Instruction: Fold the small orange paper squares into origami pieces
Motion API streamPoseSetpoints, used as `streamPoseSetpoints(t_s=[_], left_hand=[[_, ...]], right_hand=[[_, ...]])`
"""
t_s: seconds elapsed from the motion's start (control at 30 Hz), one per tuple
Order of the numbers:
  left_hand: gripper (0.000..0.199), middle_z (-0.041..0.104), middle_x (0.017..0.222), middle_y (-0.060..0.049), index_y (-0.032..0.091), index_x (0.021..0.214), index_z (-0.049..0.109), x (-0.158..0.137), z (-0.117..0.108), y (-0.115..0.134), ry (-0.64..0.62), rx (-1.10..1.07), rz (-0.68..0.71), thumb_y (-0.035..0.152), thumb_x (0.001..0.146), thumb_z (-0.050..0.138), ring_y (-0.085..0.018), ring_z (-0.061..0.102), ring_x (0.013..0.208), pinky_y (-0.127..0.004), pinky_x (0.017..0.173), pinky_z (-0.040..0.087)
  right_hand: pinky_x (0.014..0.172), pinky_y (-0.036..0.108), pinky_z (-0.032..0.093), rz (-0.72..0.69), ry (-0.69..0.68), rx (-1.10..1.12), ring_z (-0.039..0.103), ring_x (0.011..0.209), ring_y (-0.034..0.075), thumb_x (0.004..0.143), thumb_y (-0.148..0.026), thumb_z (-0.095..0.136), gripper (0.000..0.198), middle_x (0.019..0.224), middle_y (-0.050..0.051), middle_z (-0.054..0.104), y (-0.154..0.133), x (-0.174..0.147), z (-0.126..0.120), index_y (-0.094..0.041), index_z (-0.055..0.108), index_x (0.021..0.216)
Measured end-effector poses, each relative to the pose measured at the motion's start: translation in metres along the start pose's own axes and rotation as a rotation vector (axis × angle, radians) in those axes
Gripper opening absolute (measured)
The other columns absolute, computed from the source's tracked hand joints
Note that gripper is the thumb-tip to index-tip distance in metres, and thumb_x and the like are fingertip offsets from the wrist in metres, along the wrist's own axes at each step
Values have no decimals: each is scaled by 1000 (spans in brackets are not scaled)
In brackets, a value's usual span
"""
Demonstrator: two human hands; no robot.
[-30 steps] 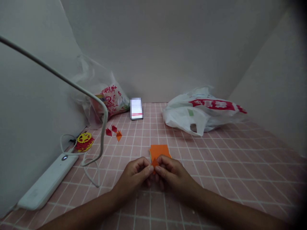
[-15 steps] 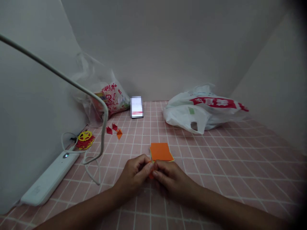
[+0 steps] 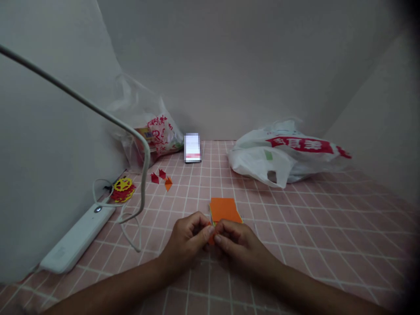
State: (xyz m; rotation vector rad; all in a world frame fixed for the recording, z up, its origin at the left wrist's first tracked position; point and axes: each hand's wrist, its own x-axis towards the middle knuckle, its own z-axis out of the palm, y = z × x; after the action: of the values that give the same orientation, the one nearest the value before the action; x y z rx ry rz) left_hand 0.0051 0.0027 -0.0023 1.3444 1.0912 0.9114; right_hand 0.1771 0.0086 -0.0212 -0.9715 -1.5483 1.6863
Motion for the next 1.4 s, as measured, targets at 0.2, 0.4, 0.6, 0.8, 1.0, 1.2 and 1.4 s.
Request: streamPoseSetpoints(t_s=[0.2, 0.4, 0.6, 0.8, 1.0, 1.2, 1.4], left_hand=[[31, 47, 57, 4, 18, 68, 48, -2, 1, -4, 46, 195, 103, 35, 94, 48, -11, 44, 53, -22, 52, 34], [21, 55, 66, 2, 17, 78, 54, 1, 2, -6, 2, 69, 75, 34, 89, 55, -12, 52, 58, -23, 58, 41], [26, 51, 59, 3, 18, 73, 51, -2, 2, -8, -4, 182, 125, 36, 92, 52, -11, 47, 51, -23, 51, 36], [31, 49, 60, 2, 19, 70, 48, -2, 4, -8, -18, 306, 171, 36, 96, 45, -13, 47, 54, -25, 55, 35], [23, 48, 65, 2, 19, 72, 45, -2, 2, -6, -68, 325, 225, 29, 93, 46, -13, 44, 60, -26, 59, 34], [22, 47, 66, 2, 18, 72, 49, -2, 2, -3, -270, 181, 157, 32, 88, 52, -12, 40, 60, -25, 58, 32], [28, 46, 58, 3, 19, 73, 47, 0, 2, -5, -332, -39, -21, 43, 86, 53, -10, 42, 50, -22, 49, 33]], right_hand=[[54, 25, 32, -46, 2, -77, 41, 57, 11, 83, -31, 54, 19, 61, -3, 47, -5, 0, 1, -19, 51, 68], [53, 25, 32, -36, 62, -67, 40, 55, 12, 86, -37, 55, 24, 60, -3, 45, -4, -1, 1, -19, 53, 70], [58, 27, 37, -90, 63, -38, 46, 62, 14, 90, -41, 53, 27, 69, 0, 52, 1, -3, 0, -19, 56, 76], [57, 27, 35, -132, 132, -173, 43, 61, 14, 93, -43, 49, 32, 65, -1, 47, 1, -4, -1, -20, 51, 71], [55, 26, 35, -153, 132, -193, 41, 58, 14, 96, -46, 45, 35, 63, -2, 45, -1, -3, -3, -21, 48, 71], [57, 27, 36, -168, 78, -246, 45, 58, 14, 95, -47, 45, 40, 62, 0, 49, -6, -6, -3, -20, 49, 66], [56, 26, 35, -143, 42, -92, 44, 57, 13, 92, -49, 50, 41, 61, -1, 48, -3, -1, -3, -19, 50, 65]])
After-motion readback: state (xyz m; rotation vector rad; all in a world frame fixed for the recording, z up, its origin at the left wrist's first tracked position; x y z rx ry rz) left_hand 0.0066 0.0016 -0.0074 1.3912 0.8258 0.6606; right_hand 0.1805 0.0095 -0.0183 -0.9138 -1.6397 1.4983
